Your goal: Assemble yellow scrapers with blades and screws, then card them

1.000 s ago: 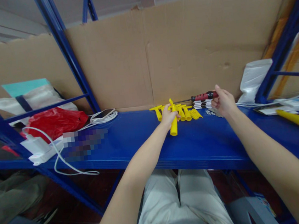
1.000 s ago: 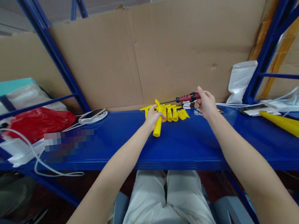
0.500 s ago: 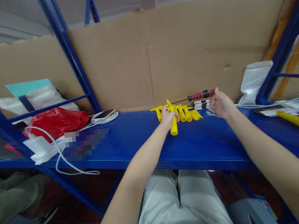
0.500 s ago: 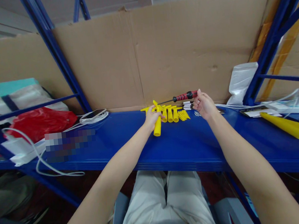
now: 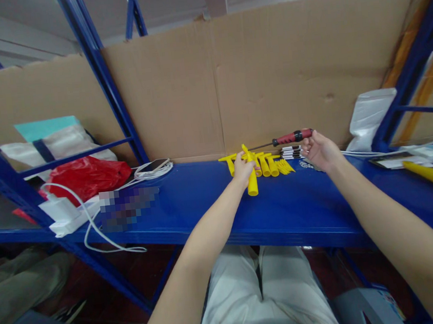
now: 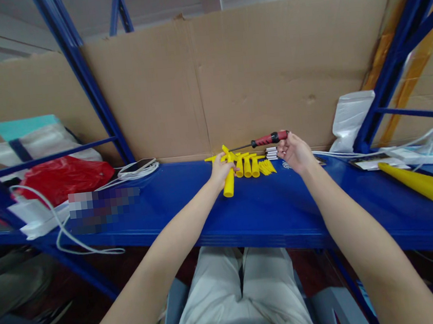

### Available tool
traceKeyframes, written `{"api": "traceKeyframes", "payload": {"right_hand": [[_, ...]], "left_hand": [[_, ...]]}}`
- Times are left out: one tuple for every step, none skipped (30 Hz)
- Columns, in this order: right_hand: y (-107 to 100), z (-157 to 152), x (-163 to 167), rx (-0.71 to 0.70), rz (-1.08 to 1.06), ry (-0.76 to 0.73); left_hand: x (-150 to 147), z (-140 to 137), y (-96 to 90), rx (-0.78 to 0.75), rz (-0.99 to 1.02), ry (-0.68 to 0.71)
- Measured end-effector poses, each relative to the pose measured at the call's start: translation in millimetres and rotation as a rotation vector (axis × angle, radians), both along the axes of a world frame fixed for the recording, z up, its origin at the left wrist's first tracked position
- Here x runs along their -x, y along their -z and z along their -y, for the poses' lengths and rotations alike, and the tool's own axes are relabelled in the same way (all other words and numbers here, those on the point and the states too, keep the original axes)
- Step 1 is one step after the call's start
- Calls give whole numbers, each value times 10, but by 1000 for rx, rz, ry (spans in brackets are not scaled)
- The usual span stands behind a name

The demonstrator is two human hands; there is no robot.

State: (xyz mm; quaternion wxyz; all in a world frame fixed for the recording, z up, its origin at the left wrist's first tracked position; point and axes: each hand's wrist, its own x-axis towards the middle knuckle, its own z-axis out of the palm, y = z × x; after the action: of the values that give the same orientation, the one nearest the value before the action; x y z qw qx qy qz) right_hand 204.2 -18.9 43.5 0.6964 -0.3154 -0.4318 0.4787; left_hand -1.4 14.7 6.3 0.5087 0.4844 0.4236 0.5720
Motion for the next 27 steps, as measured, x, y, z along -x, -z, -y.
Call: {"api": "traceKeyframes", "payload": {"right_hand": [[4, -2, 5, -13, 5, -1], [9, -7, 9, -23, 10, 1], [14, -13, 10, -27, 11, 6], [20, -20, 10, -27, 8, 14], [24, -27, 7, -24, 2, 24], [27, -34, 3, -18, -5, 37], [28, -41, -2, -13, -12, 52], [26, -47, -8, -6, -17, 65], [23, -51, -13, 5, -22, 74], [18, -54, -18, 19, -27, 77], [13, -55, -21, 35, -32, 77], [8, -53, -23, 51, -34, 72], [4, -49, -23, 65, -31, 64], [1, -42, -21, 75, -24, 56], [-2, -33, -16, 78, -15, 51], [-4, -22, -9, 77, -6, 49], [-7, -10, -1, 73, 0, 50], [-10, 2, 9, 67, 2, 51], [-14, 14, 20, 62, 1, 54], [-20, 26, 30, 57, -3, 56], [-26, 36, 40, 56, -10, 56], [-33, 44, 50, 55, -20, 55], [-40, 51, 58, 54, -32, 53], [-47, 57, 65, 53, -45, 50], [-52, 60, 70, 52, -56, 48], [-56, 62, 73, 51, -64, 46], [-57, 61, 74, 52, -68, 46]], "left_hand": [[3, -2, -3, 2, 7, -5], [5, -3, -6, 4, 14, -8], [6, -3, -9, 8, 19, -8], [6, -2, -12, 12, 22, -8], [5, 1, -14, 16, 23, -7], [4, 3, -15, 19, 23, -6], [3, 7, -16, 21, 21, -6], [1, 10, -16, 22, 19, -6], [-1, 15, -17, 19, 17, -4], [-3, 20, -18, 16, 15, -1], [-4, 24, -20, 14, 13, 4], [-6, 29, -23, 11, 11, 9], [-7, 34, -25, 8, 9, 14], [-8, 37, -28, 4, 8, 20], [-9, 40, -30, 2, 7, 24], [-9, 42, -32, -1, 6, 28], [-9, 42, -32, -3, 5, 31], [-9, 42, -31, -4, 5, 31], [-9, 41, -30, -3, 4, 31], [-9, 40, -28, -1, 2, 29], [-9, 38, -26, 2, 1, 26], [-9, 35, -24, 4, -1, 24], [-9, 33, -23, 5, -4, 21], [-9, 31, -22, 7, -8, 18], [-9, 28, -21, 8, -11, 17], [-9, 26, -20, 9, -13, 15], [-8, 24, -19, 8, -15, 15]]}}
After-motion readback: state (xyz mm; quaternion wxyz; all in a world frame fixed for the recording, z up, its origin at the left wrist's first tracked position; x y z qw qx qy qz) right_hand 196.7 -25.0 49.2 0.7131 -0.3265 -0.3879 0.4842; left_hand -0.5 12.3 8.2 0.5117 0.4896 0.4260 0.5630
